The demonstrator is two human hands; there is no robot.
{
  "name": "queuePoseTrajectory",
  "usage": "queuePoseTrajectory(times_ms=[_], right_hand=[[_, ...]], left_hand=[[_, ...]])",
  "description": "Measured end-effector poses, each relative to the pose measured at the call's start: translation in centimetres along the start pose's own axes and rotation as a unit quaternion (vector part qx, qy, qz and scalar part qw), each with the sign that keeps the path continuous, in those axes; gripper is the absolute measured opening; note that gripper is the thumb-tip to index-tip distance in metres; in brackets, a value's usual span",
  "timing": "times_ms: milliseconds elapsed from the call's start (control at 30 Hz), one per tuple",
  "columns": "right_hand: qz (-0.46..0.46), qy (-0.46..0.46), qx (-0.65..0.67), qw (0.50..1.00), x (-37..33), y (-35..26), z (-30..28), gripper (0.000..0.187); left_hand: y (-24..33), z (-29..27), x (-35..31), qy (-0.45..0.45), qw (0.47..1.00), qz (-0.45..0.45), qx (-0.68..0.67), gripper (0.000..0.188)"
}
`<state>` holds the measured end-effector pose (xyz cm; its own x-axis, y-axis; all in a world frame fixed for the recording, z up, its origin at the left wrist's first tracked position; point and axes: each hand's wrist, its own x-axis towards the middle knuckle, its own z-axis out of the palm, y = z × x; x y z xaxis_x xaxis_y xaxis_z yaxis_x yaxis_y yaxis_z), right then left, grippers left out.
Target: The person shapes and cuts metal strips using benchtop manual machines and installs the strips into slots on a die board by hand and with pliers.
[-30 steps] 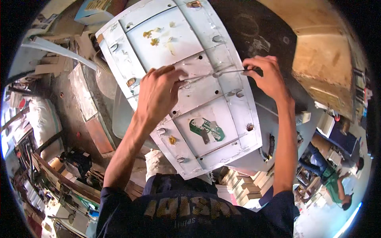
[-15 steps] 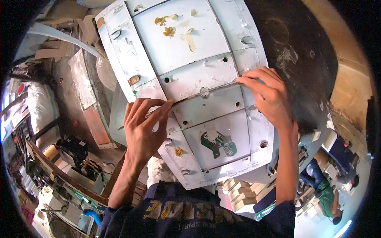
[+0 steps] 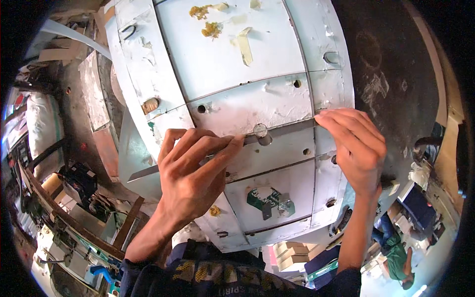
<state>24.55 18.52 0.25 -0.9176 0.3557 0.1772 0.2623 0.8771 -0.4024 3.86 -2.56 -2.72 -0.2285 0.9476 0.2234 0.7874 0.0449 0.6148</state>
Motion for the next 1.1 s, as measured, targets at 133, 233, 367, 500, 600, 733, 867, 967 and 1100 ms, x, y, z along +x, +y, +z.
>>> queuePoseTrajectory(times_ms=[133,233,367,500,600,733,867,967,1100], right_hand=[[-0.017,0.0,-0.009,1.0,0.2,0.2,0.1,0.037],[-0.02,-0.009,-0.016,1.0,0.4,0.1,-0.2,0.035],[-0.02,-0.019,-0.008,1.0,0.5,0.3,-0.4,0.032],[-0.007,-0.03,-0.002,1.0,1.1,0.2,-0.9,0.032],[0.015,-0.057,0.025,0.998,1.4,0.3,-1.0,0.03],[-0.004,-0.053,0.028,0.998,1.3,0.3,-1.0,0.031],[0.001,-0.057,0.031,0.998,1.2,0.4,-1.0,0.031],[0.011,-0.067,0.035,0.997,1.4,0.4,-1.2,0.03],[0.014,-0.068,0.036,0.997,1.5,0.4,-1.1,0.029]], left_hand=[[0.4,-0.3,0.1,-0.015,1.0,-0.014,0.007,0.058],[0.2,-0.3,0.2,-0.019,1.0,-0.015,0.0,0.058],[0.4,-0.5,0.7,-0.023,0.999,-0.03,-0.018,0.051],[0.7,-0.6,1.4,-0.019,0.998,-0.053,-0.024,0.043],[0.7,-0.7,1.5,-0.013,0.998,-0.056,-0.012,0.036],[0.6,-0.8,1.5,-0.02,0.998,-0.051,-0.01,0.036],[0.7,-0.9,1.7,-0.03,0.998,-0.053,-0.022,0.035],[0.5,-1.0,1.9,-0.035,0.998,-0.049,-0.027,0.035],[0.5,-1.0,1.9,-0.03,0.998,-0.041,-0.031,0.032]])
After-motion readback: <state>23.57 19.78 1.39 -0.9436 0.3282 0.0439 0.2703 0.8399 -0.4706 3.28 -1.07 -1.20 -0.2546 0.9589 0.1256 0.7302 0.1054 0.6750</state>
